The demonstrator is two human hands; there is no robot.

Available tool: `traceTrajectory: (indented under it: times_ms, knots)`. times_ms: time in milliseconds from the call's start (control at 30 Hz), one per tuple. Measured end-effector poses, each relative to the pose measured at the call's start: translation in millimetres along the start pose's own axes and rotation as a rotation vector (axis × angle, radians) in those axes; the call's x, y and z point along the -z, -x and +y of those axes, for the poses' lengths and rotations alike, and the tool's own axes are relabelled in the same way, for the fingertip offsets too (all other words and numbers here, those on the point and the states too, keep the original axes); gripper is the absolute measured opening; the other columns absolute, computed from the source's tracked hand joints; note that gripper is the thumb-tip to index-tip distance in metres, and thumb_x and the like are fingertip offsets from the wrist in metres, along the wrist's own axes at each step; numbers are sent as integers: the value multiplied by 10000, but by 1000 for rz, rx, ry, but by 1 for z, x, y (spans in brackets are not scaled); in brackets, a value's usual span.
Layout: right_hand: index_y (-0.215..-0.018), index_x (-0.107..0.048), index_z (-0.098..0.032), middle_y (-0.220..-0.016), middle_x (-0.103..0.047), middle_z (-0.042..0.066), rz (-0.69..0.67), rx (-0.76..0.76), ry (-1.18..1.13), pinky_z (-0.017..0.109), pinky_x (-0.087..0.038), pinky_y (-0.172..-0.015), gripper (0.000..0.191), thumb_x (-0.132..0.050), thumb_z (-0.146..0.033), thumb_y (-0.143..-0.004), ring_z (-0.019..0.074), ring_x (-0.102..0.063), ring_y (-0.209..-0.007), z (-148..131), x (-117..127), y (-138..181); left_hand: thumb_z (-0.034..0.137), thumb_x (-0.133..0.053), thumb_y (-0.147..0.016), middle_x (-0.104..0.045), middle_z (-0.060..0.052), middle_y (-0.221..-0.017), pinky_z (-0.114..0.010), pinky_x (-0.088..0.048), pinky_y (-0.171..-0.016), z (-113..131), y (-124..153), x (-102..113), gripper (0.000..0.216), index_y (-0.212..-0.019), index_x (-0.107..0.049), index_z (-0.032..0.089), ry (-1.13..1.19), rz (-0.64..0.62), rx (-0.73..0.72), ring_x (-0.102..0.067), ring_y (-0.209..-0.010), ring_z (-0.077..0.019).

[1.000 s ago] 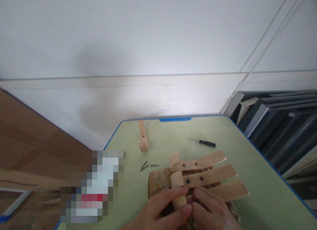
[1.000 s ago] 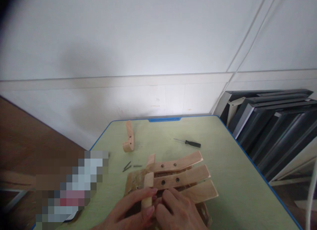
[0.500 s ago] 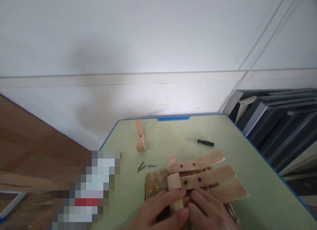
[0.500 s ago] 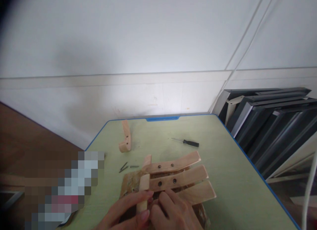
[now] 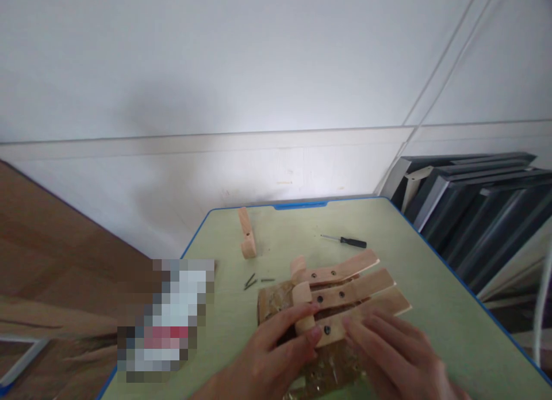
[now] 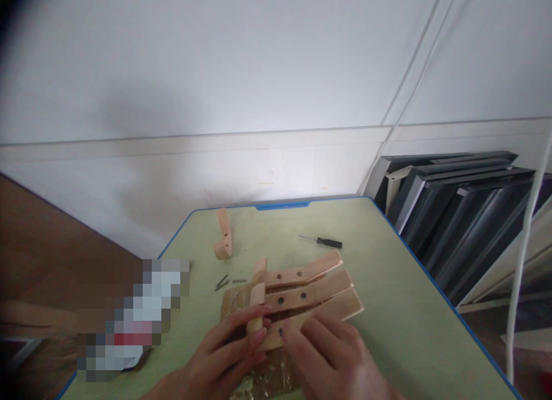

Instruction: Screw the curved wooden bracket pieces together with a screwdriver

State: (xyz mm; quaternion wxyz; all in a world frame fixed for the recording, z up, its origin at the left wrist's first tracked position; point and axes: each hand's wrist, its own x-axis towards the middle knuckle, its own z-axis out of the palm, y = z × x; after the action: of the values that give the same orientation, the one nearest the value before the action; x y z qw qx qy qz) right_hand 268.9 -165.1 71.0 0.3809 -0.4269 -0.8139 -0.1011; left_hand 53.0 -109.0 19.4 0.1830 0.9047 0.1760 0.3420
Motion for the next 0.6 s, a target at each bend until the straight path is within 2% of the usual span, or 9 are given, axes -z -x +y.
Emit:
traceTrajectory:
  times_ms: [100,167,200,233,300,400,500,600]
  knots:
    - [-930,-597,-180,-745,-656,23,87,-76,103,216,-455,-610,143,-493,-186,-832,135,-601,-673,19,32,-5,11,-542,-767,-387,-123,-1303,-272,-488,-894,-2,3,-2,530,-1243,-399,196,20,-12,6,-465,-1147,-174]
    - [-801,-617,-195,-663,-615,3,162,-231,108,222,-426,-547,112,-508,-210,-824,122,-570,-597,41,40,-11,16,-547,-767,-389,-124,-1303,-275,-483,-900,-1,4,-1,520,-1235,-402,189,8,-14,-2,-463,-1150,-174]
    - [-758,-615,-192,-616,-586,-10,116,-371,91,225,-408,-512,121,-522,-243,-818,111,-539,-543,56,40,-14,22,-551,-766,-393,-124,-1302,-278,-482,-901,-1,3,-1,514,-1230,-403,186,3,-13,-11,-463,-1149,-175]
    - [-740,-606,-178,-567,-548,-19,97,-438,91,230,-382,-469,147,-520,-266,-821,101,-494,-483,72,35,-17,28,-553,-767,-397,-123,-1302,-281,-481,-903,0,3,0,508,-1227,-405,185,-5,-9,-21,-463,-1149,-176]
    - [-776,-599,-156,-581,-542,-13,40,-496,61,226,-395,-463,192,-487,-299,-840,108,-507,-510,106,18,-20,43,-547,-776,-412,-121,-1298,-286,-477,-907,1,2,0,480,-1216,-415,182,-30,6,-29,-458,-1155,-178]
    - [-934,-563,-130,-731,-581,13,-64,-535,6,232,-454,-510,224,-478,-321,-851,109,-547,-603,148,-17,-15,69,-531,-793,-456,-123,-1274,-291,-467,-914,3,1,1,444,-1208,-418,176,-74,17,-25,-466,-1155,-176]
    - [-1057,-516,-138,-1006,-563,60,-161,-529,-36,330,-494,-683,258,-482,-295,-856,150,-574,-816,170,-50,-2,90,-542,-787,-493,-148,-1245,-314,-465,-914,3,1,1,514,-1252,-333,149,-39,28,-3,-492,-1139,-183]
    - [-1090,-504,-143,-1075,-542,72,-217,-505,-58,376,-478,-746,281,-489,-290,-852,178,-560,-898,173,-70,12,102,-559,-774,-506,-162,-1230,-329,-463,-914,2,1,1,556,-1256,-283,135,16,39,19,-500,-1137,-188]
